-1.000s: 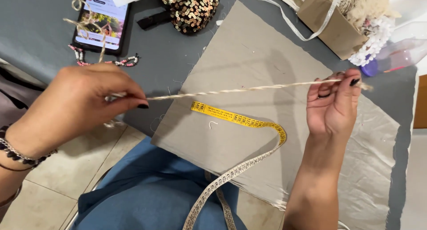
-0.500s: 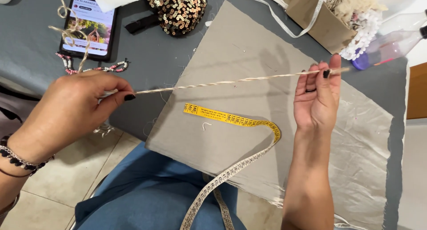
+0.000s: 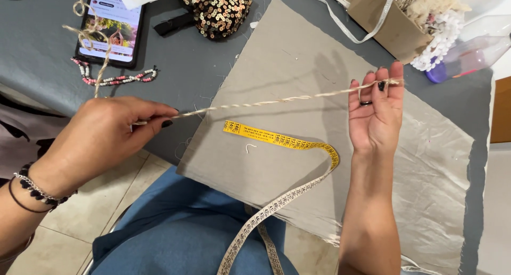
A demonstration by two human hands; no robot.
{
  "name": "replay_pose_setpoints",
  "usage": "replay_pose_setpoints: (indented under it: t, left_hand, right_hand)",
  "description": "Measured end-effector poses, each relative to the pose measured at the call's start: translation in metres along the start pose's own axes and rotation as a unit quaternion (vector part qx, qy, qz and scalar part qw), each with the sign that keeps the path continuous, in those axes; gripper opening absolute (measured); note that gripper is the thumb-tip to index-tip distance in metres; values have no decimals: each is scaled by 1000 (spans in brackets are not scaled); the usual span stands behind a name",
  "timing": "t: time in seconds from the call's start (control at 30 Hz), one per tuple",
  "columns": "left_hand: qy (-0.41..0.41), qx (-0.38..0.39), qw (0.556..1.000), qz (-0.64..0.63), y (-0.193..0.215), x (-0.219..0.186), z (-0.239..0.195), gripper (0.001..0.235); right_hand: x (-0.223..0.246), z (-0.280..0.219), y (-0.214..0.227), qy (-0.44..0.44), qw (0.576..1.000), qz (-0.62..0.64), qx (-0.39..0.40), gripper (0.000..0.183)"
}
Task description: Measuring and arranging white ribbon into a specific shape on a work surface using a measuring tape
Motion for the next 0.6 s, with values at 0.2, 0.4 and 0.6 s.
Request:
replay_pose_setpoints:
  t: [0.2,0.4,0.6]
  left_hand:
    - [2,-1,1000,-25,-2,-13,3,35]
    - [-86,2,994,64,-22,-10,2,47]
    - [-130,-43,983,119,-13,8,-5,32]
  right_hand:
    - [-7,11,-1,26,996,-86,-12,43]
    - [-18,51,-31,-28,997,-78,5,25]
    - [-48,85,-50,-50,986,-152,49,21]
Point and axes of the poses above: each hand's wrist, its own z-axis towards the middle knuckle, its own y-axis out of the back of the hand, x = y × z, the point moved 2 cm from there along z, towards the middle knuckle, and after that the axes turned 3 degrees about -y, right-handed, at the moved point
